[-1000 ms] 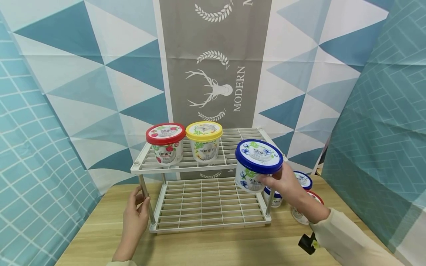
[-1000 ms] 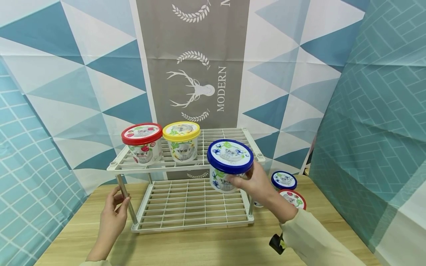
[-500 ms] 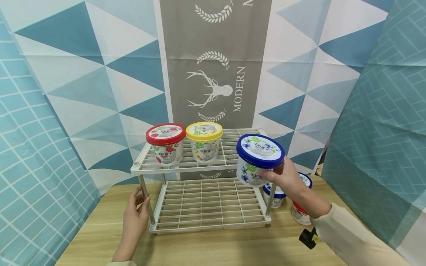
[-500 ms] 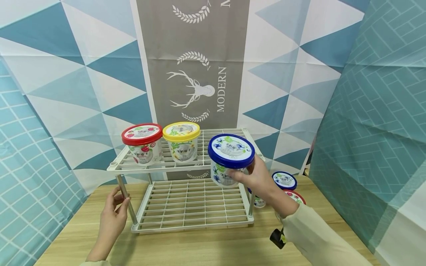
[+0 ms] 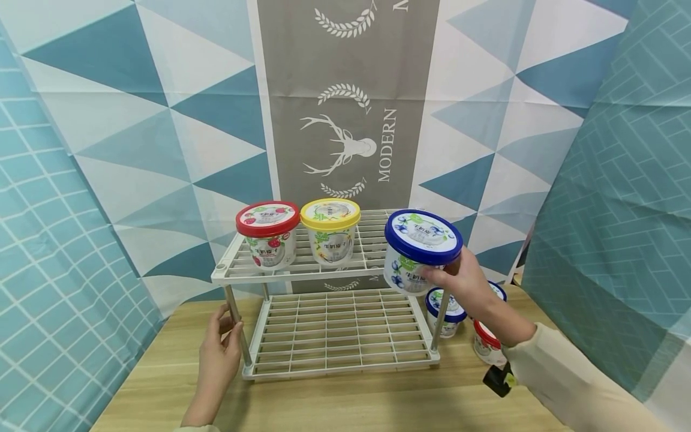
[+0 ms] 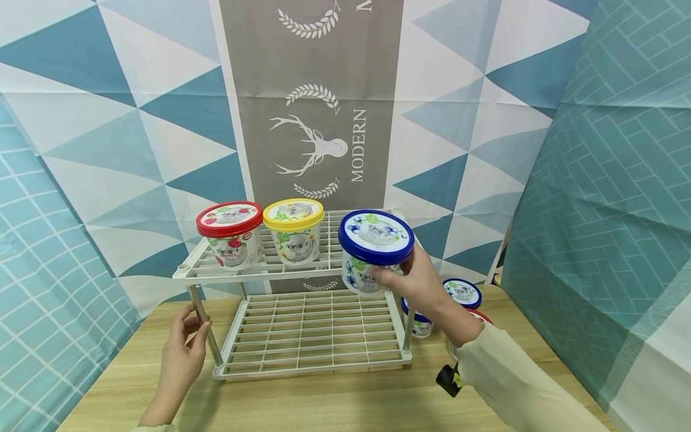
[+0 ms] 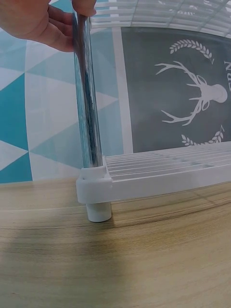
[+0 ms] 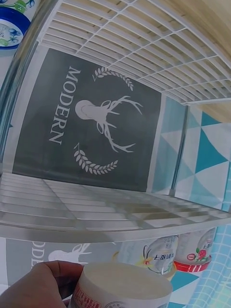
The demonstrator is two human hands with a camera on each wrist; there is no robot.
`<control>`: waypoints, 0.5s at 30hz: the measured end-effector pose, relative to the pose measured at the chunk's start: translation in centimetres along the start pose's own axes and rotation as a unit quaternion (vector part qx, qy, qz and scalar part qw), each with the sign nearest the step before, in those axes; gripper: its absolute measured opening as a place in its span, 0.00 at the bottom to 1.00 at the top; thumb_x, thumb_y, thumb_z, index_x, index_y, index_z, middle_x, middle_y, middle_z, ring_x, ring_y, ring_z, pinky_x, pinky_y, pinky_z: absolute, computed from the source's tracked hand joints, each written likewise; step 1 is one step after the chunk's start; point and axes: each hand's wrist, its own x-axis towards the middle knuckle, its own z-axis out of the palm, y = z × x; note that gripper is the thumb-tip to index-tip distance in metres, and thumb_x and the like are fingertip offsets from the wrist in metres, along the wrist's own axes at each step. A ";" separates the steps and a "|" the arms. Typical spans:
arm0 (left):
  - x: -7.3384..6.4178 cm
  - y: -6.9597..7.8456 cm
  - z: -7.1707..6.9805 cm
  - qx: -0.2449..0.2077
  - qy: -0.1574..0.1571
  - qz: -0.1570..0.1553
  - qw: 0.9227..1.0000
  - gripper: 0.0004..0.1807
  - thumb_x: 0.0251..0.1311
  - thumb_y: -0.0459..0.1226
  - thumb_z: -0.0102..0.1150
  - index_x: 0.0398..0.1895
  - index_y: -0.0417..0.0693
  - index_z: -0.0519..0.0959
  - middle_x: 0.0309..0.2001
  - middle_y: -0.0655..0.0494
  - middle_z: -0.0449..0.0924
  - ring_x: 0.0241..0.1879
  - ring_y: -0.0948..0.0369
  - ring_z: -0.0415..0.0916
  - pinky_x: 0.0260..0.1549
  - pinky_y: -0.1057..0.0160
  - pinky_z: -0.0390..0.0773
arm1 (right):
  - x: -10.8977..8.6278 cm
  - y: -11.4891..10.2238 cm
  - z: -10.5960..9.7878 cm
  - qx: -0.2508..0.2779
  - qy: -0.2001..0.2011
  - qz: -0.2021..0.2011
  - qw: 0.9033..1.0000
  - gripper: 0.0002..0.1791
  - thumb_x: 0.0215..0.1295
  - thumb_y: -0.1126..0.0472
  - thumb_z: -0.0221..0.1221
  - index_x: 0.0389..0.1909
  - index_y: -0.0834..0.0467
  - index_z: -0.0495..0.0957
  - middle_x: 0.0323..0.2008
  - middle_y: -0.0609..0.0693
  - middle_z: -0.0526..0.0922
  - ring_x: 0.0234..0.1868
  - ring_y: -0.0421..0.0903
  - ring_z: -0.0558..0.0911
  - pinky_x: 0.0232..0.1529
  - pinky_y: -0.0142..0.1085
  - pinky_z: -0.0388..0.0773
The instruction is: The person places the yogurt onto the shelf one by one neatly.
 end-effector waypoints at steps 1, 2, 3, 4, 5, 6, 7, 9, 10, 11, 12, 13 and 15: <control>0.0 0.0 0.0 0.000 0.000 0.000 1.000 0.25 0.60 0.22 0.51 0.62 0.37 0.63 0.40 0.41 0.75 0.44 0.46 0.76 0.38 0.93 0.67 | 0.0 0.0 0.0 0.001 0.000 0.000 1.000 0.35 0.59 0.66 0.53 0.66 0.66 0.51 0.62 0.68 0.64 0.60 0.70 0.67 0.57 0.61 0.68; 0.0 0.0 0.0 0.001 0.000 -0.001 1.000 0.25 0.60 0.22 0.51 0.61 0.37 0.63 0.40 0.41 0.74 0.44 0.46 0.76 0.38 0.93 0.67 | 0.1 0.0 0.0 0.001 0.000 0.001 1.000 0.35 0.59 0.66 0.53 0.66 0.66 0.51 0.62 0.68 0.64 0.60 0.70 0.67 0.57 0.61 0.67; 0.0 0.0 0.0 0.001 0.000 -0.002 1.000 0.25 0.60 0.22 0.51 0.62 0.37 0.63 0.40 0.42 0.74 0.44 0.46 0.76 0.38 0.93 0.67 | 0.1 -0.1 0.0 0.001 0.000 0.002 1.000 0.35 0.58 0.66 0.53 0.66 0.67 0.51 0.62 0.68 0.63 0.60 0.70 0.66 0.57 0.61 0.67; 0.0 0.0 0.0 0.001 0.000 -0.001 1.000 0.25 0.60 0.22 0.51 0.61 0.37 0.63 0.40 0.42 0.74 0.44 0.46 0.76 0.38 0.93 0.68 | 0.2 -0.1 0.0 0.000 0.001 0.005 1.000 0.36 0.58 0.66 0.53 0.66 0.66 0.50 0.62 0.68 0.63 0.61 0.70 0.66 0.57 0.61 0.67; 0.0 0.0 0.0 0.001 0.000 -0.002 1.000 0.25 0.61 0.22 0.51 0.61 0.37 0.63 0.40 0.42 0.74 0.44 0.46 0.76 0.38 0.93 0.67 | 0.2 -0.1 0.0 -0.002 0.002 0.009 1.000 0.36 0.58 0.66 0.53 0.66 0.66 0.50 0.63 0.68 0.63 0.61 0.70 0.66 0.58 0.61 0.66; 0.0 0.0 0.0 0.001 0.001 -0.001 1.000 0.25 0.60 0.22 0.51 0.61 0.37 0.63 0.40 0.42 0.74 0.44 0.46 0.75 0.38 0.93 0.67 | 0.3 -0.1 0.0 -0.002 0.003 0.011 1.000 0.36 0.59 0.66 0.53 0.67 0.66 0.50 0.63 0.68 0.63 0.61 0.70 0.66 0.58 0.61 0.66; 0.0 -0.1 0.0 0.000 0.001 0.001 1.000 0.25 0.60 0.22 0.51 0.61 0.37 0.63 0.41 0.42 0.74 0.44 0.46 0.75 0.38 0.93 0.67 | 0.3 -0.1 -0.1 -0.004 0.003 0.013 1.000 0.36 0.59 0.66 0.53 0.67 0.66 0.50 0.63 0.67 0.63 0.62 0.70 0.66 0.58 0.61 0.66; 0.0 -0.1 0.0 -0.001 0.000 0.002 1.000 0.25 0.61 0.22 0.51 0.61 0.37 0.63 0.41 0.41 0.74 0.44 0.46 0.75 0.39 0.94 0.67 | 0.4 -0.1 -0.1 -0.007 0.004 0.016 1.000 0.36 0.59 0.66 0.53 0.67 0.66 0.50 0.63 0.67 0.62 0.62 0.69 0.66 0.59 0.61 0.66; 0.0 -0.2 0.0 -0.002 0.000 0.004 1.000 0.25 0.61 0.22 0.51 0.61 0.37 0.63 0.42 0.41 0.74 0.44 0.46 0.75 0.39 0.94 0.66 | 0.5 -0.1 0.0 -0.007 0.003 0.016 1.000 0.36 0.59 0.65 0.53 0.67 0.65 0.49 0.64 0.67 0.62 0.62 0.69 0.66 0.59 0.61 0.65; 0.0 -0.2 0.0 -0.003 0.000 0.004 1.000 0.24 0.61 0.22 0.51 0.61 0.37 0.63 0.42 0.40 0.75 0.44 0.46 0.75 0.39 0.94 0.66 | 0.5 -0.1 0.0 -0.007 0.003 0.015 1.000 0.37 0.59 0.65 0.53 0.67 0.65 0.49 0.64 0.67 0.62 0.62 0.69 0.66 0.59 0.61 0.65; 0.0 -0.2 0.0 -0.005 0.000 0.005 1.000 0.24 0.61 0.22 0.51 0.61 0.36 0.63 0.42 0.40 0.75 0.44 0.46 0.75 0.39 0.94 0.66 | 0.6 -0.1 0.0 -0.006 0.002 0.013 1.000 0.37 0.59 0.65 0.53 0.67 0.65 0.49 0.64 0.67 0.62 0.62 0.69 0.66 0.59 0.61 0.65; 0.0 -0.3 0.0 -0.006 0.000 0.005 1.000 0.24 0.61 0.23 0.51 0.61 0.36 0.63 0.43 0.40 0.75 0.44 0.46 0.75 0.39 0.94 0.66 | 0.6 -0.1 0.0 -0.006 0.001 0.011 1.000 0.37 0.59 0.65 0.53 0.67 0.65 0.49 0.64 0.67 0.62 0.62 0.69 0.65 0.59 0.61 0.65; 0.0 -0.3 0.0 -0.006 -0.001 0.004 1.000 0.24 0.61 0.23 0.51 0.61 0.37 0.63 0.43 0.40 0.75 0.44 0.47 0.75 0.39 0.94 0.66 | 0.7 -0.1 0.0 -0.004 0.001 0.009 1.000 0.37 0.58 0.65 0.53 0.67 0.66 0.49 0.63 0.67 0.62 0.62 0.68 0.65 0.59 0.61 0.65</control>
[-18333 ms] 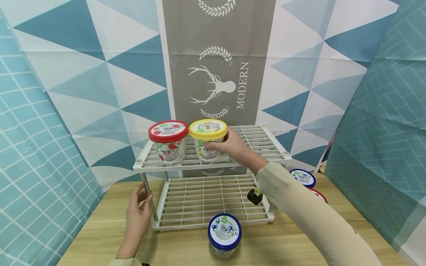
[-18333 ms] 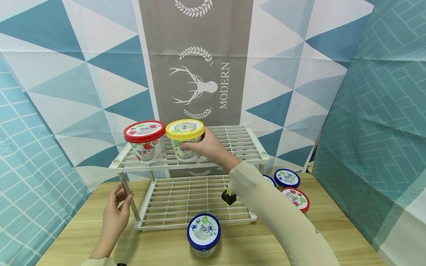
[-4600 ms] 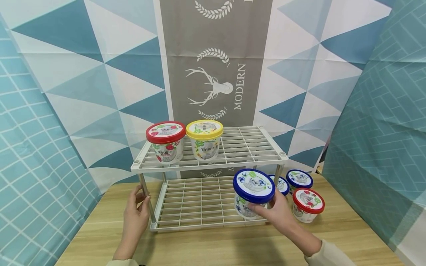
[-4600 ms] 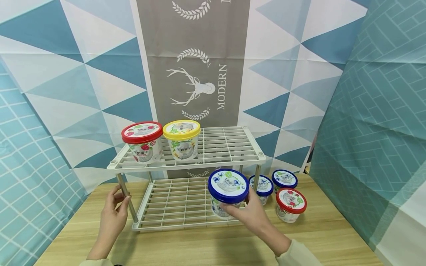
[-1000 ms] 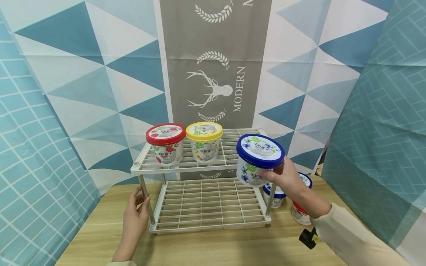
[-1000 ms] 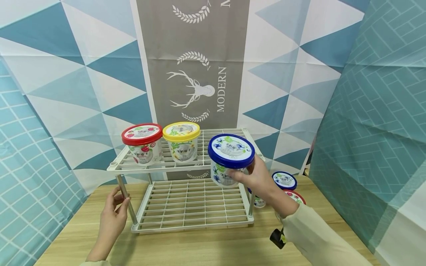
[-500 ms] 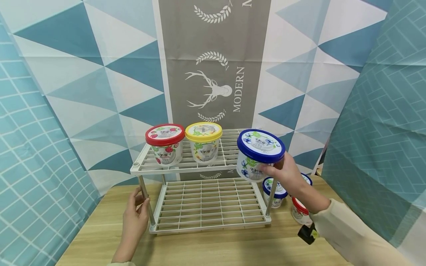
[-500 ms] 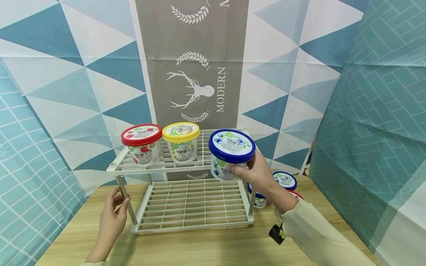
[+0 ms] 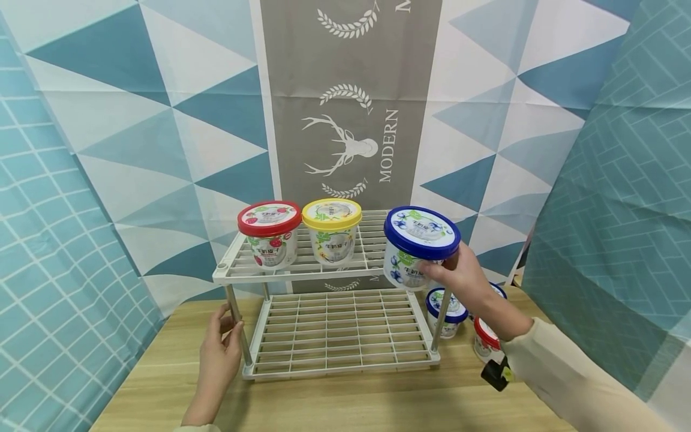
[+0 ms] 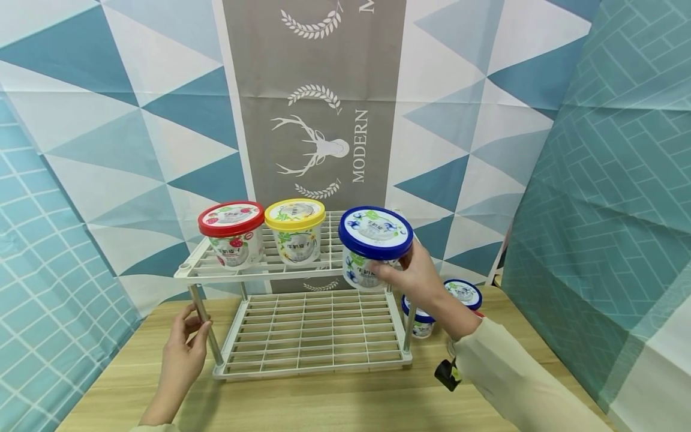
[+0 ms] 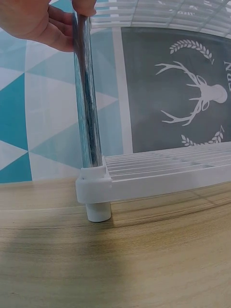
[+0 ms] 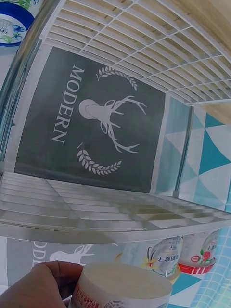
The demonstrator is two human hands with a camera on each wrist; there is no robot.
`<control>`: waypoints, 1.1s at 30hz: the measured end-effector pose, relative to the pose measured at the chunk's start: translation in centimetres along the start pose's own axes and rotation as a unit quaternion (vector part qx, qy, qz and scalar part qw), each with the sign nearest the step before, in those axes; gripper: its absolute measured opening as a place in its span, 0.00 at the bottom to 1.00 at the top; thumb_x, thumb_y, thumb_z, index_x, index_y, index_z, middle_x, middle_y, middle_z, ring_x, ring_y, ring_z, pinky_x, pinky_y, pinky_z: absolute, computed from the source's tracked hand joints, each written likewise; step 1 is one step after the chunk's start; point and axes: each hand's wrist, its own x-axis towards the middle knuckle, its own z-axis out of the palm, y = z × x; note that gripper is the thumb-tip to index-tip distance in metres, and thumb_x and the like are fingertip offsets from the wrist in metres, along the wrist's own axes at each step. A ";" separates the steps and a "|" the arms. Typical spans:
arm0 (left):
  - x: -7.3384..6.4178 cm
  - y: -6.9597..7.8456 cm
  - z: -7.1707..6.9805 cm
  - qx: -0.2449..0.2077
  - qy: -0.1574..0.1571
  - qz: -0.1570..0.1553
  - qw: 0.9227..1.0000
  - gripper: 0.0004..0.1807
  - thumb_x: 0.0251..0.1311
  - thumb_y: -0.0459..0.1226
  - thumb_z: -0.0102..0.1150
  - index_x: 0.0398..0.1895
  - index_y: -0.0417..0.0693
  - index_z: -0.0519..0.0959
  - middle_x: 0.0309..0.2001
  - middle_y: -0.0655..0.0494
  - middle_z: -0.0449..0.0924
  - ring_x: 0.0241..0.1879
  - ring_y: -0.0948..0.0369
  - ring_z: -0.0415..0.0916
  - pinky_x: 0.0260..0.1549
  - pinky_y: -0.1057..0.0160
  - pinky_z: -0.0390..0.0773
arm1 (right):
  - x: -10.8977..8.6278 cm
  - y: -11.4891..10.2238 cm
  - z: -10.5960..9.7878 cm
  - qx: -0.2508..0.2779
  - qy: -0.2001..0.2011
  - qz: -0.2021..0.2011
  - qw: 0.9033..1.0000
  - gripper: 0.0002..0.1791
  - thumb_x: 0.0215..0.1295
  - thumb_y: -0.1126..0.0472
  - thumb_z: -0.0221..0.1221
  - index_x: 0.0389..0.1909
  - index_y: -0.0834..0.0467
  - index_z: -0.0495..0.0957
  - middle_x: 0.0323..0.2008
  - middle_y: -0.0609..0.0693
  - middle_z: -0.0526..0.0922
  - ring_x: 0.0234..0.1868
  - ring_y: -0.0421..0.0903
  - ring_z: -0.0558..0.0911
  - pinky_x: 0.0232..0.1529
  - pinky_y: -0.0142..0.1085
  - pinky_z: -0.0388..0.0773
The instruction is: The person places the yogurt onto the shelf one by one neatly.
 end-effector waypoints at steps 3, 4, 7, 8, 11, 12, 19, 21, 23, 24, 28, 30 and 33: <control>0.0 0.0 0.0 0.001 0.001 -0.001 1.000 0.24 0.61 0.23 0.51 0.61 0.37 0.63 0.43 0.41 0.76 0.43 0.50 0.75 0.39 0.94 0.66 | 0.3 0.0 0.0 0.000 -0.001 -0.008 1.000 0.37 0.58 0.65 0.53 0.67 0.66 0.50 0.63 0.67 0.62 0.62 0.68 0.66 0.59 0.61 0.65; 0.0 0.0 0.0 0.002 0.002 -0.001 1.000 0.24 0.61 0.23 0.51 0.61 0.37 0.63 0.43 0.41 0.76 0.43 0.50 0.75 0.39 0.94 0.66 | 0.4 0.0 0.0 0.000 -0.002 -0.009 1.000 0.36 0.58 0.65 0.53 0.67 0.65 0.50 0.63 0.67 0.62 0.62 0.68 0.66 0.60 0.61 0.65; 0.1 0.0 0.1 0.000 0.003 0.002 1.000 0.24 0.61 0.23 0.51 0.61 0.37 0.63 0.43 0.40 0.76 0.43 0.49 0.75 0.39 0.94 0.66 | 0.7 0.0 -0.1 -0.002 -0.004 -0.012 1.000 0.36 0.59 0.65 0.53 0.67 0.65 0.50 0.63 0.67 0.62 0.62 0.68 0.66 0.60 0.60 0.65; 0.1 0.0 0.1 -0.001 0.003 0.004 1.000 0.24 0.60 0.23 0.51 0.61 0.37 0.63 0.43 0.40 0.76 0.44 0.48 0.75 0.39 0.94 0.67 | 0.8 0.1 -0.1 -0.002 -0.005 -0.011 1.000 0.36 0.59 0.65 0.53 0.67 0.65 0.50 0.63 0.67 0.62 0.62 0.68 0.66 0.60 0.60 0.65; 0.1 0.0 0.1 -0.001 0.002 0.006 1.000 0.24 0.60 0.22 0.52 0.61 0.36 0.63 0.43 0.39 0.76 0.44 0.47 0.76 0.39 0.94 0.67 | 1.0 0.2 -0.2 -0.001 -0.006 -0.006 1.000 0.36 0.60 0.65 0.53 0.67 0.65 0.50 0.64 0.66 0.62 0.62 0.66 0.66 0.61 0.60 0.65; 0.1 0.0 0.1 -0.001 0.002 0.005 1.000 0.24 0.60 0.22 0.52 0.61 0.36 0.63 0.43 0.39 0.76 0.44 0.48 0.76 0.39 0.94 0.67 | 1.1 0.2 -0.2 -0.002 -0.006 -0.004 1.000 0.36 0.60 0.65 0.53 0.67 0.65 0.50 0.64 0.66 0.62 0.63 0.66 0.66 0.61 0.60 0.65; 0.0 0.0 0.0 0.004 -0.003 -0.004 1.000 0.24 0.61 0.23 0.51 0.61 0.38 0.63 0.43 0.41 0.76 0.43 0.58 0.74 0.39 0.94 0.67 | 1.5 0.5 -0.4 -0.013 -0.004 0.023 1.000 0.37 0.62 0.63 0.54 0.68 0.63 0.49 0.65 0.64 0.61 0.65 0.65 0.64 0.63 0.59 0.63; 0.0 0.0 0.0 0.001 -0.003 -0.001 1.000 0.24 0.61 0.23 0.51 0.61 0.38 0.63 0.43 0.41 0.76 0.43 0.55 0.75 0.39 0.94 0.67 | 1.6 0.7 -0.5 -0.015 -0.003 0.025 1.000 0.37 0.62 0.63 0.55 0.69 0.62 0.49 0.66 0.64 0.61 0.65 0.64 0.64 0.63 0.59 0.64; 0.0 0.0 0.0 0.000 -0.002 0.001 1.000 0.24 0.61 0.23 0.51 0.61 0.37 0.63 0.43 0.41 0.76 0.43 0.54 0.75 0.39 0.93 0.67 | 1.8 0.9 -0.6 -0.017 -0.001 0.027 1.000 0.37 0.62 0.63 0.55 0.69 0.63 0.49 0.65 0.64 0.61 0.65 0.65 0.64 0.63 0.58 0.64; 0.0 0.0 0.0 0.000 -0.002 0.001 1.000 0.24 0.61 0.23 0.51 0.61 0.38 0.63 0.43 0.41 0.76 0.43 0.56 0.75 0.39 0.93 0.67 | 1.8 1.0 -0.6 -0.018 0.000 0.026 0.999 0.37 0.62 0.63 0.55 0.69 0.63 0.49 0.65 0.64 0.61 0.65 0.65 0.65 0.63 0.58 0.64; 0.0 0.0 0.0 0.004 -0.001 -0.002 1.000 0.25 0.60 0.23 0.52 0.61 0.38 0.63 0.43 0.41 0.76 0.43 0.62 0.74 0.39 0.93 0.67 | 2.0 1.1 -0.7 -0.024 0.003 0.025 0.999 0.36 0.63 0.63 0.55 0.69 0.63 0.49 0.65 0.64 0.62 0.64 0.65 0.65 0.62 0.58 0.65; 0.0 0.0 0.0 0.004 0.000 -0.002 1.000 0.25 0.60 0.23 0.52 0.61 0.38 0.63 0.43 0.41 0.76 0.43 0.60 0.74 0.39 0.94 0.67 | 2.1 1.1 -0.7 -0.024 0.004 0.024 0.999 0.36 0.63 0.62 0.55 0.68 0.63 0.50 0.65 0.65 0.62 0.64 0.65 0.66 0.62 0.58 0.65; 0.0 0.0 0.0 0.001 0.001 0.001 1.000 0.25 0.61 0.23 0.51 0.61 0.37 0.63 0.43 0.41 0.76 0.43 0.51 0.75 0.39 0.94 0.67 | 2.2 1.2 -0.7 -0.023 0.004 0.023 0.999 0.36 0.63 0.62 0.55 0.68 0.64 0.50 0.64 0.65 0.63 0.64 0.65 0.66 0.62 0.58 0.66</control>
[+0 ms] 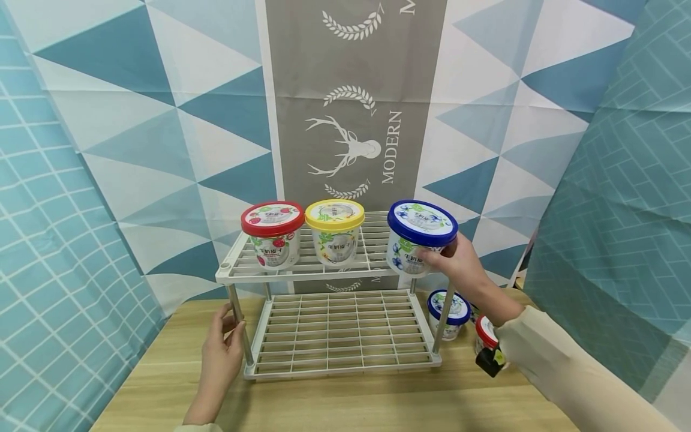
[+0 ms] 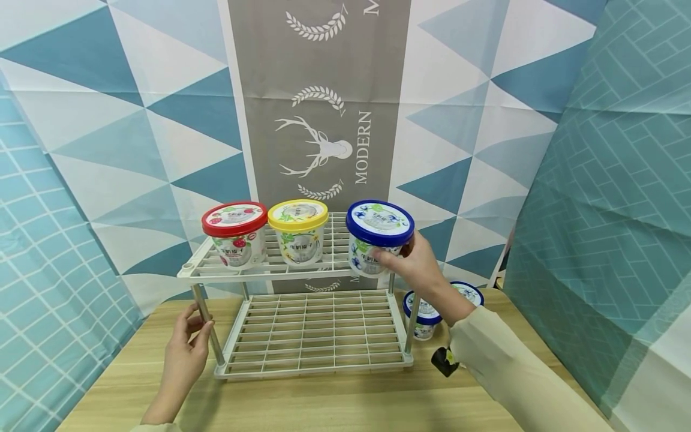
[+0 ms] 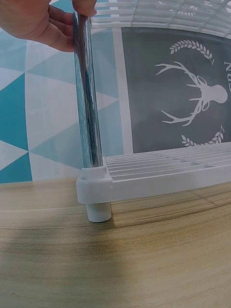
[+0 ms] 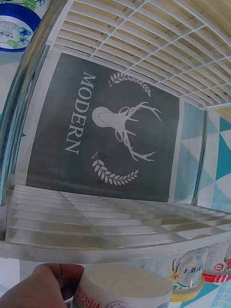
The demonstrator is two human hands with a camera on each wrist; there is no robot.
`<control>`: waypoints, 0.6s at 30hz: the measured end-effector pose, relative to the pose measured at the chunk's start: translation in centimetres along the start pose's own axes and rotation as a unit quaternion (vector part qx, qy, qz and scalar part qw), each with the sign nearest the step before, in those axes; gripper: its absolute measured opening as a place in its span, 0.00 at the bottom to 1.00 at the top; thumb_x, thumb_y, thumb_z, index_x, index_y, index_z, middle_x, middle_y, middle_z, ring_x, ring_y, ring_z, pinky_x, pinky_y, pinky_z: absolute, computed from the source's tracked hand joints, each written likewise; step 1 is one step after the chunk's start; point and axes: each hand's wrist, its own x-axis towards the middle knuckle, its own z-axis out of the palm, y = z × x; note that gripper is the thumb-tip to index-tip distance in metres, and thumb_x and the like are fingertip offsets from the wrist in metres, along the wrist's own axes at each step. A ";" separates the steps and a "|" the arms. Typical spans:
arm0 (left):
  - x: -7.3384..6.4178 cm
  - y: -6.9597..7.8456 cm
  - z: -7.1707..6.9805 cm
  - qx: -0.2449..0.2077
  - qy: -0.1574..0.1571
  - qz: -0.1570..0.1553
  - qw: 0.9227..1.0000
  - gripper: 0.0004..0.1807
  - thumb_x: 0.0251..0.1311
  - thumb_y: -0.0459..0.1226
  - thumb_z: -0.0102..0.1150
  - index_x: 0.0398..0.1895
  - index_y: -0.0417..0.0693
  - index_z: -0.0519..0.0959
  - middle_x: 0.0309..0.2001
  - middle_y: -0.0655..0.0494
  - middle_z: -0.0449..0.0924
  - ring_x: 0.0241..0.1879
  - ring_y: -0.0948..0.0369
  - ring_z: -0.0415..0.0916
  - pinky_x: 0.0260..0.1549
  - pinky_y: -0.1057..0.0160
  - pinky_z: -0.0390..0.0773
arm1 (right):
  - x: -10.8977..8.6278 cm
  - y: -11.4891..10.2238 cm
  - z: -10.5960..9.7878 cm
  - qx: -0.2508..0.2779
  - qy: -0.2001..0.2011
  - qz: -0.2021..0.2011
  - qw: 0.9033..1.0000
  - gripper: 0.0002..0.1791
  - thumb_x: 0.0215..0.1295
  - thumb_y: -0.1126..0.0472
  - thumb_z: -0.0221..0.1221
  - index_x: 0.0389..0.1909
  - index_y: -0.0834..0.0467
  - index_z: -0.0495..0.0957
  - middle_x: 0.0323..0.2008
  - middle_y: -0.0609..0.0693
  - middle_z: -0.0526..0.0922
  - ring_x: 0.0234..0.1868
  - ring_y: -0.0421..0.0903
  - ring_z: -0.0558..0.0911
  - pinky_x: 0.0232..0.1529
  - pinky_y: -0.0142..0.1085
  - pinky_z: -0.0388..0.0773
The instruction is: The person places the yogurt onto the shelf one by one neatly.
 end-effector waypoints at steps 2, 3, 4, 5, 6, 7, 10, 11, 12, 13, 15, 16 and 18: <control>0.0 0.0 0.0 -0.001 0.000 -0.001 1.000 0.25 0.61 0.23 0.51 0.61 0.37 0.63 0.43 0.41 0.76 0.43 0.51 0.75 0.39 0.94 0.67 | 0.1 0.1 0.0 0.002 0.000 0.001 1.000 0.35 0.63 0.62 0.55 0.68 0.64 0.51 0.64 0.65 0.63 0.64 0.65 0.66 0.62 0.58 0.66; 0.0 0.0 0.0 0.000 0.000 -0.003 1.000 0.25 0.60 0.23 0.51 0.61 0.37 0.63 0.43 0.41 0.76 0.43 0.53 0.75 0.39 0.94 0.67 | 0.1 0.1 0.0 0.002 0.000 0.002 1.000 0.35 0.62 0.62 0.55 0.68 0.64 0.51 0.64 0.65 0.63 0.64 0.65 0.66 0.62 0.58 0.66; 0.0 0.0 0.0 0.000 0.000 -0.003 1.000 0.25 0.60 0.23 0.52 0.61 0.37 0.63 0.43 0.41 0.76 0.43 0.55 0.75 0.39 0.93 0.67 | 0.2 0.1 0.1 0.001 0.001 0.004 1.000 0.35 0.62 0.62 0.55 0.68 0.64 0.51 0.64 0.65 0.63 0.64 0.65 0.66 0.62 0.58 0.66; 0.0 0.0 0.0 0.001 0.000 -0.004 1.000 0.25 0.60 0.23 0.52 0.61 0.38 0.63 0.43 0.41 0.76 0.43 0.57 0.75 0.39 0.93 0.67 | 0.2 0.1 0.1 0.001 0.001 0.005 1.000 0.35 0.63 0.62 0.55 0.68 0.64 0.51 0.64 0.65 0.63 0.64 0.65 0.66 0.62 0.57 0.66; 0.0 0.0 0.0 0.001 0.001 -0.003 1.000 0.25 0.60 0.22 0.52 0.61 0.38 0.63 0.43 0.41 0.76 0.43 0.58 0.75 0.39 0.93 0.68 | 0.2 0.2 0.1 0.000 0.002 0.007 1.000 0.35 0.63 0.62 0.55 0.68 0.64 0.51 0.64 0.65 0.63 0.64 0.64 0.66 0.62 0.57 0.66; 0.0 0.0 0.0 0.001 0.001 -0.003 1.000 0.25 0.60 0.23 0.52 0.61 0.38 0.63 0.43 0.41 0.76 0.42 0.59 0.75 0.39 0.93 0.68 | 0.2 0.2 0.1 -0.001 0.002 0.009 1.000 0.36 0.63 0.62 0.55 0.68 0.64 0.51 0.64 0.65 0.63 0.64 0.64 0.66 0.62 0.57 0.66; 0.0 0.0 0.0 -0.001 0.004 0.002 1.000 0.25 0.60 0.23 0.52 0.61 0.37 0.64 0.43 0.41 0.76 0.42 0.61 0.74 0.39 0.93 0.68 | 0.2 0.2 0.1 -0.003 0.002 0.010 1.000 0.36 0.63 0.62 0.55 0.68 0.64 0.51 0.64 0.65 0.63 0.64 0.64 0.66 0.62 0.57 0.66; 0.0 0.0 0.0 -0.001 0.004 0.002 1.000 0.25 0.60 0.23 0.52 0.61 0.38 0.64 0.43 0.41 0.76 0.42 0.64 0.74 0.39 0.93 0.68 | 0.3 0.2 0.0 -0.002 0.003 0.009 1.000 0.36 0.63 0.62 0.55 0.68 0.64 0.51 0.64 0.65 0.63 0.64 0.64 0.66 0.62 0.57 0.66; 0.0 -0.1 0.0 -0.003 0.004 0.002 1.000 0.25 0.60 0.23 0.52 0.61 0.38 0.64 0.43 0.41 0.76 0.42 0.67 0.73 0.39 0.93 0.68 | 0.3 0.3 0.0 -0.001 0.003 0.007 1.000 0.36 0.63 0.62 0.55 0.68 0.64 0.51 0.64 0.65 0.63 0.64 0.64 0.66 0.62 0.57 0.66; 0.0 -0.1 0.0 -0.004 0.004 0.002 1.000 0.25 0.60 0.23 0.52 0.61 0.38 0.64 0.43 0.41 0.76 0.41 0.71 0.71 0.39 0.93 0.67 | 0.4 0.3 0.0 0.000 0.004 0.006 1.000 0.35 0.63 0.62 0.55 0.68 0.64 0.51 0.64 0.65 0.63 0.64 0.64 0.66 0.62 0.57 0.67; 0.0 -0.1 0.0 -0.008 0.003 0.003 1.000 0.25 0.60 0.23 0.52 0.61 0.38 0.64 0.43 0.40 0.76 0.40 0.79 0.68 0.40 0.93 0.67 | 0.5 0.3 0.0 0.004 0.005 0.005 1.000 0.35 0.62 0.62 0.55 0.68 0.64 0.52 0.64 0.65 0.64 0.64 0.64 0.67 0.62 0.57 0.67; 0.0 -0.1 0.0 -0.009 0.003 0.004 1.000 0.25 0.60 0.23 0.52 0.61 0.37 0.64 0.43 0.40 0.76 0.40 0.82 0.66 0.40 0.93 0.67 | 0.5 0.3 0.0 0.006 0.006 0.005 1.000 0.35 0.62 0.62 0.55 0.68 0.64 0.52 0.64 0.65 0.64 0.64 0.64 0.67 0.62 0.57 0.67; 0.0 -0.1 0.0 -0.012 0.003 0.005 1.000 0.25 0.60 0.23 0.52 0.61 0.37 0.64 0.43 0.39 0.76 0.40 0.84 0.64 0.40 0.93 0.67 | 0.6 0.3 0.0 0.006 0.008 0.008 1.000 0.35 0.63 0.62 0.55 0.68 0.64 0.52 0.64 0.64 0.64 0.64 0.63 0.67 0.62 0.56 0.67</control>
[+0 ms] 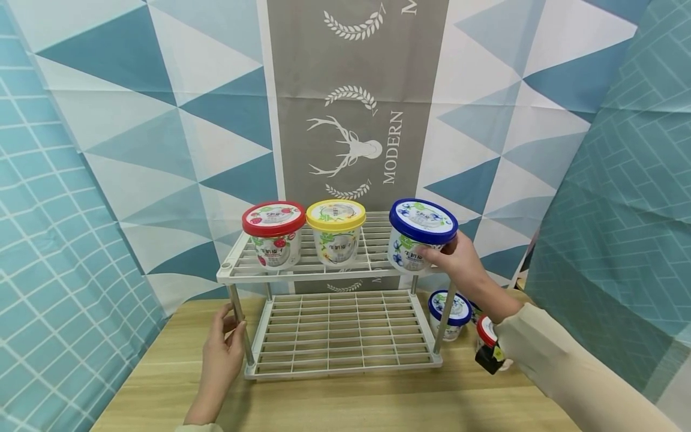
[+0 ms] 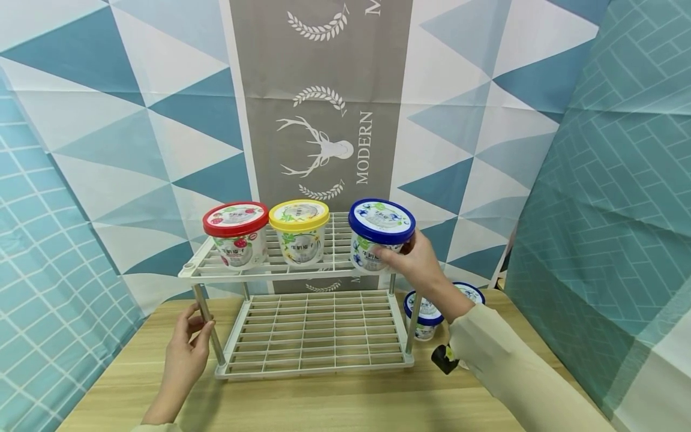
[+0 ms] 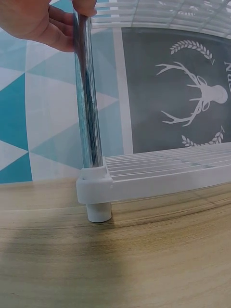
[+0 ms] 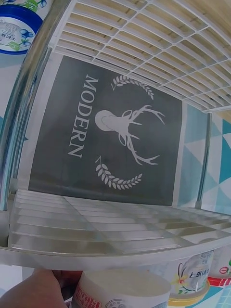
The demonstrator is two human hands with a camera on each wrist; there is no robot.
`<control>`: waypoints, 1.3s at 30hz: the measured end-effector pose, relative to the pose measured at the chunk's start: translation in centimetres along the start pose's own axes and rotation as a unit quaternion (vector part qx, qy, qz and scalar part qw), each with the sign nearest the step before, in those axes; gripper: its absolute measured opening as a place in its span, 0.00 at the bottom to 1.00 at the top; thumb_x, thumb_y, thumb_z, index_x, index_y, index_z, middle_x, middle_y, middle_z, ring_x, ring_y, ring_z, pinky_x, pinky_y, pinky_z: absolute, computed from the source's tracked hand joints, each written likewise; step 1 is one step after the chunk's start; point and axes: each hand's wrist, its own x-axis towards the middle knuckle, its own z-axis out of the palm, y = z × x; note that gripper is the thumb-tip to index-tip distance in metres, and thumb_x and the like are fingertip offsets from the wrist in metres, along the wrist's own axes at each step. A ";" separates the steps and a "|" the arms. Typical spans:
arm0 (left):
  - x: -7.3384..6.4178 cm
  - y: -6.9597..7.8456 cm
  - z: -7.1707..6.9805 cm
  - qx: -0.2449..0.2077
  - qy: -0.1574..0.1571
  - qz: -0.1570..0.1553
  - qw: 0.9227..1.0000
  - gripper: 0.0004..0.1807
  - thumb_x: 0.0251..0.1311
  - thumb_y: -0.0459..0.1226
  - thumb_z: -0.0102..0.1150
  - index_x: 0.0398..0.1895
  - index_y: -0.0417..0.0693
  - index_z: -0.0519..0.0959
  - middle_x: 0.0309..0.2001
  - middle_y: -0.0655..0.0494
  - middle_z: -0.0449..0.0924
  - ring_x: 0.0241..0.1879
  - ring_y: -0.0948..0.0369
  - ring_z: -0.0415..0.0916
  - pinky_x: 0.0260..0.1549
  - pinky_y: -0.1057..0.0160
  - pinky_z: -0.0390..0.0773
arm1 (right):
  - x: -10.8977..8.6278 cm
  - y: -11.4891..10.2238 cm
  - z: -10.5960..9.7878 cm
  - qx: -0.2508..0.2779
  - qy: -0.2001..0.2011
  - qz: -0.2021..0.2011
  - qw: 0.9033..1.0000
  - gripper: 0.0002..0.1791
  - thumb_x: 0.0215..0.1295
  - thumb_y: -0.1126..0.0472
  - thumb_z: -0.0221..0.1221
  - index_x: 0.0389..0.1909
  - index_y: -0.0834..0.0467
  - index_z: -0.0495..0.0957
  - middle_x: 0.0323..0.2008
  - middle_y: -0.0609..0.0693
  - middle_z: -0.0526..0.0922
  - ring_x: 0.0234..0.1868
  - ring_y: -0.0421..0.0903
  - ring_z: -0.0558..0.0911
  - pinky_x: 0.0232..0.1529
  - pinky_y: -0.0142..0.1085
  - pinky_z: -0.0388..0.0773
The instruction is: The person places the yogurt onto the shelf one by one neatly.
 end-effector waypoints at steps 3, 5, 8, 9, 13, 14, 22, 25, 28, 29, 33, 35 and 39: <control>0.0 0.0 0.0 0.003 0.000 0.000 1.000 0.25 0.60 0.23 0.52 0.61 0.37 0.63 0.43 0.40 0.76 0.41 0.72 0.72 0.40 0.93 0.67 | 0.1 0.0 0.0 0.002 0.000 0.006 1.000 0.35 0.63 0.62 0.56 0.68 0.64 0.52 0.65 0.64 0.63 0.64 0.63 0.66 0.63 0.56 0.66; 0.0 0.1 0.0 0.006 -0.001 -0.002 1.000 0.25 0.60 0.23 0.52 0.61 0.37 0.63 0.43 0.40 0.76 0.42 0.62 0.75 0.40 0.93 0.67 | 0.2 0.0 -0.1 0.002 0.000 0.009 1.000 0.35 0.63 0.62 0.56 0.68 0.64 0.52 0.65 0.64 0.63 0.64 0.63 0.66 0.64 0.56 0.65; 0.0 0.2 0.0 0.008 -0.002 -0.005 1.000 0.25 0.60 0.23 0.52 0.62 0.37 0.63 0.44 0.40 0.76 0.44 0.50 0.75 0.40 0.93 0.67 | 0.3 0.1 -0.1 0.000 -0.001 0.011 1.000 0.36 0.63 0.61 0.56 0.68 0.63 0.52 0.65 0.64 0.63 0.64 0.63 0.66 0.64 0.57 0.65; 0.0 0.2 0.0 0.008 -0.002 -0.006 1.000 0.25 0.60 0.23 0.52 0.62 0.37 0.63 0.44 0.40 0.76 0.44 0.51 0.75 0.40 0.93 0.67 | 0.4 0.1 0.0 -0.001 -0.002 0.012 1.000 0.36 0.63 0.61 0.56 0.68 0.63 0.52 0.65 0.64 0.63 0.64 0.63 0.66 0.64 0.57 0.65; 0.0 0.2 0.0 0.008 -0.004 -0.007 1.000 0.25 0.60 0.23 0.52 0.62 0.37 0.63 0.44 0.40 0.76 0.44 0.50 0.75 0.40 0.93 0.67 | 0.6 0.2 0.1 -0.002 -0.001 0.009 1.000 0.36 0.62 0.62 0.56 0.68 0.64 0.52 0.64 0.65 0.63 0.64 0.63 0.66 0.63 0.57 0.65; 0.0 0.2 0.0 0.008 -0.004 -0.007 1.000 0.25 0.60 0.23 0.52 0.61 0.37 0.63 0.44 0.40 0.76 0.44 0.50 0.75 0.40 0.94 0.67 | 0.6 0.3 0.1 -0.001 -0.001 0.008 1.000 0.36 0.62 0.62 0.56 0.68 0.64 0.52 0.64 0.65 0.64 0.64 0.63 0.66 0.63 0.57 0.66; 0.0 0.2 -0.1 0.007 -0.008 -0.008 1.000 0.25 0.61 0.23 0.51 0.62 0.36 0.62 0.45 0.39 0.76 0.46 0.46 0.75 0.40 0.94 0.66 | 0.9 0.2 0.1 -0.007 -0.001 0.005 1.000 0.35 0.62 0.62 0.56 0.67 0.64 0.53 0.64 0.65 0.65 0.63 0.63 0.68 0.63 0.57 0.67; 0.0 0.2 -0.1 0.007 -0.008 -0.006 1.000 0.25 0.61 0.23 0.51 0.62 0.36 0.62 0.44 0.39 0.76 0.46 0.46 0.75 0.40 0.94 0.66 | 0.9 0.2 0.1 -0.006 -0.003 0.005 1.000 0.35 0.62 0.61 0.56 0.67 0.64 0.53 0.64 0.65 0.65 0.63 0.62 0.68 0.63 0.56 0.67; 0.0 0.2 -0.1 0.007 -0.007 -0.008 1.000 0.25 0.61 0.23 0.51 0.62 0.36 0.62 0.44 0.40 0.76 0.45 0.49 0.75 0.41 0.94 0.66 | 1.0 0.1 0.1 -0.006 -0.006 0.005 1.000 0.35 0.62 0.62 0.56 0.67 0.64 0.53 0.63 0.65 0.65 0.63 0.62 0.68 0.63 0.56 0.67; 0.0 0.2 -0.1 0.007 -0.007 -0.009 1.000 0.25 0.61 0.23 0.51 0.62 0.37 0.62 0.44 0.40 0.76 0.45 0.51 0.75 0.41 0.94 0.66 | 1.0 0.1 0.1 -0.007 -0.007 0.006 1.000 0.35 0.62 0.62 0.56 0.67 0.64 0.53 0.64 0.64 0.65 0.63 0.62 0.68 0.64 0.56 0.67; 0.1 0.2 -0.1 0.006 -0.006 -0.012 1.000 0.25 0.61 0.24 0.52 0.62 0.38 0.63 0.45 0.41 0.76 0.43 0.62 0.73 0.40 0.93 0.67 | 1.1 0.0 0.1 -0.009 -0.009 0.007 1.000 0.35 0.62 0.61 0.56 0.67 0.64 0.53 0.64 0.64 0.65 0.63 0.62 0.68 0.64 0.56 0.66; 0.1 0.1 -0.1 0.004 -0.005 -0.011 1.000 0.25 0.61 0.23 0.52 0.62 0.38 0.63 0.44 0.41 0.76 0.43 0.66 0.72 0.40 0.93 0.67 | 1.2 0.0 0.1 -0.009 -0.009 0.008 1.000 0.35 0.62 0.61 0.56 0.67 0.63 0.53 0.64 0.64 0.64 0.64 0.62 0.67 0.65 0.56 0.65; 0.1 0.2 0.0 0.005 -0.004 -0.009 1.000 0.25 0.60 0.23 0.52 0.61 0.38 0.63 0.44 0.41 0.76 0.43 0.64 0.73 0.40 0.93 0.67 | 1.3 0.0 0.1 -0.007 -0.010 0.012 1.000 0.36 0.62 0.61 0.56 0.68 0.63 0.52 0.64 0.64 0.64 0.64 0.62 0.67 0.65 0.57 0.64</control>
